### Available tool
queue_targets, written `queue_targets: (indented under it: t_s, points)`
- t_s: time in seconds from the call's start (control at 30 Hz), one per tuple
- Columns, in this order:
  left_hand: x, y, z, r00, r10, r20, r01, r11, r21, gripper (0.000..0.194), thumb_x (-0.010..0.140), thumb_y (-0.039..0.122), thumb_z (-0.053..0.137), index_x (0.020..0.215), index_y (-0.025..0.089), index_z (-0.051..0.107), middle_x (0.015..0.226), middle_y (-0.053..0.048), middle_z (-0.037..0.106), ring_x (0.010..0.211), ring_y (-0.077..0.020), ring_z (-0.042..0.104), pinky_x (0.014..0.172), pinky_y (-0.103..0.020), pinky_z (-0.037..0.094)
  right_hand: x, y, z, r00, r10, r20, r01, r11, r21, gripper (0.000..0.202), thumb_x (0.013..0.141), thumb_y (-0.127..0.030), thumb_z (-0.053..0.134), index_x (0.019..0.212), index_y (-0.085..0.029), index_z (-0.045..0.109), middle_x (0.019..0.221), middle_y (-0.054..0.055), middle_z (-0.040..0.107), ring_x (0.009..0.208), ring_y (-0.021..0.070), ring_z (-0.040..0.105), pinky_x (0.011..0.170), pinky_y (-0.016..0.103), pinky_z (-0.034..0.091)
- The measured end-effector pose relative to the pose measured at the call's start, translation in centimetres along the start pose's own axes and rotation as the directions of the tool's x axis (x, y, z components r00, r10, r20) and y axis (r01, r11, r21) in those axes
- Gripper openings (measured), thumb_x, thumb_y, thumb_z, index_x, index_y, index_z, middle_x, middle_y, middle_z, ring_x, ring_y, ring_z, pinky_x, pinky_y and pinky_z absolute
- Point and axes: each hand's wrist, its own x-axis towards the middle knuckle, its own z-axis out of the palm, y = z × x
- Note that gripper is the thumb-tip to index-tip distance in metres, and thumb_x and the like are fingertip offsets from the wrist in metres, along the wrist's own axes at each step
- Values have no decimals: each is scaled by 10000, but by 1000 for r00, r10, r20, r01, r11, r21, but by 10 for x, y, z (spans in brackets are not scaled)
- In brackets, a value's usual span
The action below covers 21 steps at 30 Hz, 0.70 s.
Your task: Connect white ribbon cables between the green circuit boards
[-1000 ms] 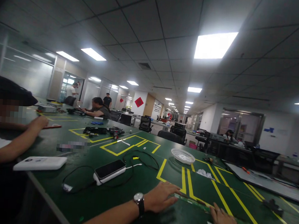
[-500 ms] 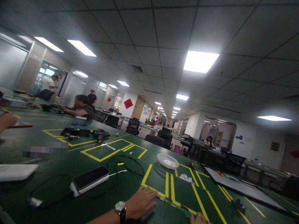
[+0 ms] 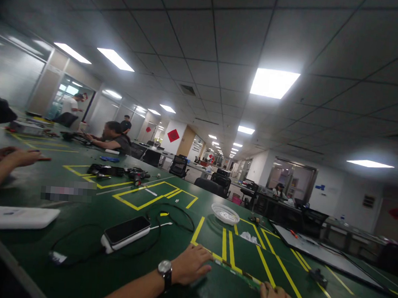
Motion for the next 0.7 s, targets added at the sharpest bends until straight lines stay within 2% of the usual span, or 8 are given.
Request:
queue_targets:
  t_s: [0.1,0.2,0.3,0.5,0.57,0.6,0.63,0.7]
  points:
    - [1,2,-1,1000,0,-13,0,1000,12,333,1003,444,409,1208,237,571,1185,-52,647,1105,-255,558,904,-394,419,1,-2,4,997,-11,73,12,1000,-10,442,870,-463,384,1161,-331,689,1217,128,666,1199,393,571,969,667,395]
    - [1,5,-2,1000,17,-20,-16,1000,16,321,1007,430,410,1204,235,570,1184,-50,645,1096,-246,559,908,-389,420,3,-16,6,979,-162,121,150,983,101,513,921,-467,308,1242,-275,659,1302,123,622,1261,328,537,1057,564,384]
    - [1,10,-4,999,28,-35,-28,999,15,309,1003,422,432,1217,238,559,1208,-48,634,1113,-241,552,926,-388,415,-2,-43,-1,930,-327,168,285,930,232,594,938,-514,301,1312,-174,613,1409,141,541,1302,294,501,1122,469,351]
    - [0,17,-5,996,85,1,-85,996,-39,304,988,397,473,1247,249,527,1253,-44,618,1171,-238,538,964,-375,404,-35,-97,-24,651,-742,158,603,633,486,485,960,-489,424,1368,-261,555,1493,71,470,1373,257,416,1170,449,279]
    - [-2,18,-3,993,106,49,-103,992,-67,348,965,402,508,1284,260,502,1292,-45,601,1195,-245,532,969,-387,407,-42,-103,-31,599,-792,118,668,576,472,450,955,-432,454,1365,-274,550,1477,63,490,1364,247,424,1163,431,288]
    - [-3,18,-1,991,108,77,-102,992,-78,390,952,413,524,1311,267,481,1317,-49,588,1205,-254,528,969,-400,410,-42,-102,-34,613,-785,91,681,583,444,429,953,-403,455,1346,-269,563,1445,67,522,1341,242,449,1149,418,306]
    - [-4,19,0,989,105,105,-96,992,-85,443,940,432,536,1344,271,454,1345,-58,569,1217,-266,523,970,-418,412,-41,-99,-38,663,-746,59,670,626,400,404,951,-374,443,1309,-255,589,1392,77,567,1301,240,488,1125,406,334]
    - [-6,18,2,984,90,156,-76,993,-93,528,924,487,539,1387,267,415,1386,-82,538,1237,-291,510,973,-452,411,-34,-83,-46,825,-564,6,543,797,263,366,950,-329,394,1182,-211,651,1234,107,651,1168,243,579,1040,392,404]
